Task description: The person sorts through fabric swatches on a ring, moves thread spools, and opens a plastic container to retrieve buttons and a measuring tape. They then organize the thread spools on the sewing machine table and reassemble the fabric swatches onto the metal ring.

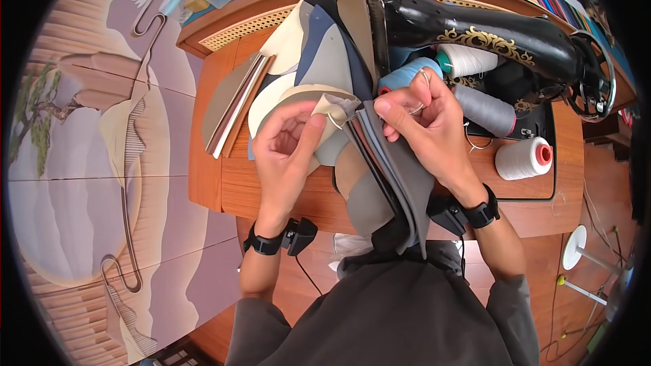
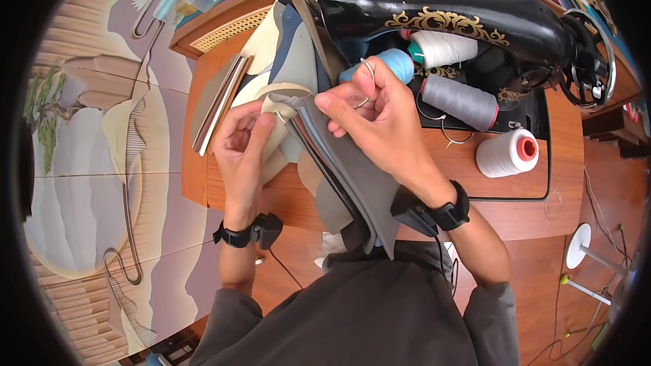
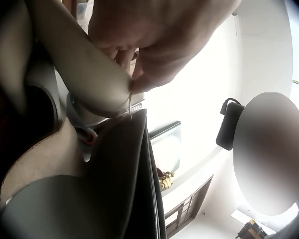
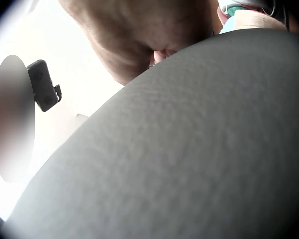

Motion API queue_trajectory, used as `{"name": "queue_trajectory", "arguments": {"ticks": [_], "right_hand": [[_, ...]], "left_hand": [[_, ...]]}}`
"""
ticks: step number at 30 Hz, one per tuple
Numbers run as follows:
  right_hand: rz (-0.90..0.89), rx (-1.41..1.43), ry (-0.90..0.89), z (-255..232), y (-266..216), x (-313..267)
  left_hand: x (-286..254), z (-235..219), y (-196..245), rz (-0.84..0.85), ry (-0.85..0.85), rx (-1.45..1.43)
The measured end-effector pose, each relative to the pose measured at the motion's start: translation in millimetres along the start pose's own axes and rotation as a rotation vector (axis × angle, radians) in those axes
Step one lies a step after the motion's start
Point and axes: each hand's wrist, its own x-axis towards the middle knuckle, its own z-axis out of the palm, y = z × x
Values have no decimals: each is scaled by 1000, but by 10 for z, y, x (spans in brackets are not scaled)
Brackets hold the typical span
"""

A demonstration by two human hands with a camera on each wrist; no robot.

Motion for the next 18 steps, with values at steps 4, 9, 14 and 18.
{"name": "queue_trajectory", "arguments": {"ticks": [4,9,14,18], "right_hand": [[-33,-1,34,40,-1,-27],[-30,-18,21,11,-31,-28],[-50,-38,-21,-13,-43,-37],[-82,-29,-26,-6,-24,-50]], "left_hand": [[-1,-2,-39,160,12,148],[10,-7,-69,621,21,682],[4,-60,-103,779,-57,729],[-11,-70,-55,750,-64,714]]}}
